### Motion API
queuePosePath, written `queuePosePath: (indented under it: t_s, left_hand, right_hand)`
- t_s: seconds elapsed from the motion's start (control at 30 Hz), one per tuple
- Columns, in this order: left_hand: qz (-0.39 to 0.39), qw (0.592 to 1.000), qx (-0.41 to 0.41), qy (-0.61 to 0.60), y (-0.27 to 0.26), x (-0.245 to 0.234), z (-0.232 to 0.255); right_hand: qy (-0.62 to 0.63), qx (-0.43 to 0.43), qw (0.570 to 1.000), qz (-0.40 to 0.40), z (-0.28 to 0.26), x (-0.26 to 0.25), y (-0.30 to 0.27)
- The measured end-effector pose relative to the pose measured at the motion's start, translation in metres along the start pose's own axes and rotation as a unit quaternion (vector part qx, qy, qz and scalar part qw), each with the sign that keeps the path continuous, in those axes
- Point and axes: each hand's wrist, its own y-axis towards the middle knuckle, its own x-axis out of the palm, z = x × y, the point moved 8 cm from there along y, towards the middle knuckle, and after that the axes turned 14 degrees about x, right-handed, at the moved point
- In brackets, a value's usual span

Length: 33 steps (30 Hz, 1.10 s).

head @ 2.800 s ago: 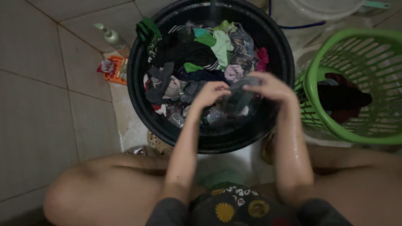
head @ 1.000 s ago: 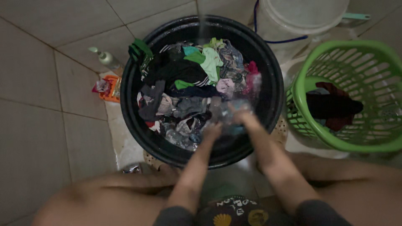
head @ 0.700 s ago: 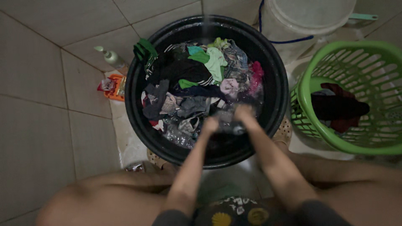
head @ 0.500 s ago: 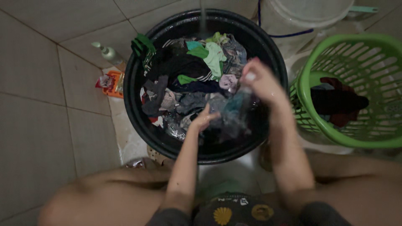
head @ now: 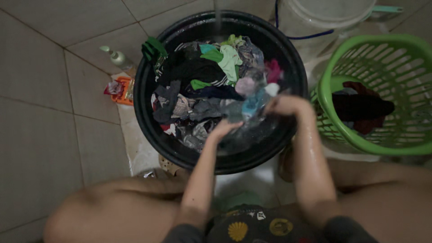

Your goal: The person washes clothes by hand in a black basin filled with soapy water. They scrub and rinse various garments, including shirts and socks, under a running tap and transfer the wet items into a green laundry basket.

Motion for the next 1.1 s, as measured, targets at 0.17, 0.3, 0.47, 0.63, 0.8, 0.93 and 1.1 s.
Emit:
queuePosePath:
  t_s: [0.17, 0.3, 0.47, 0.63, 0.8, 0.93, 1.1]
  left_hand:
    - [-0.036, 0.985, 0.047, -0.16, 0.026, 0.069, 0.031]
    - [-0.038, 0.959, 0.017, -0.28, 0.019, 0.084, 0.058]
    - [0.078, 0.982, -0.035, -0.167, 0.01, -0.025, 0.055]
    - [0.066, 0.764, -0.178, 0.617, 0.008, -0.135, -0.034]
    - [0.136, 0.565, 0.217, 0.785, 0.005, 0.003, -0.06]
    - [0.019, 0.58, 0.233, 0.78, 0.003, 0.011, -0.065]
    - [-0.053, 0.628, 0.223, 0.744, 0.022, -0.016, -0.112]
  right_hand:
    - [-0.026, 0.102, 0.994, -0.019, 0.015, 0.144, 0.101]
    - [0.1, 0.035, 0.994, -0.003, -0.001, 0.134, 0.124]
    - [0.506, -0.155, 0.839, -0.129, -0.013, 0.058, 0.04]
    - [0.698, 0.016, 0.714, 0.062, 0.089, 0.011, 0.038]
    - [0.048, 0.288, 0.831, 0.474, 0.03, 0.088, 0.086]
    - [-0.085, 0.3, 0.872, 0.377, 0.01, 0.139, 0.098]
    - [-0.059, 0.316, 0.897, 0.303, 0.012, 0.121, 0.099]
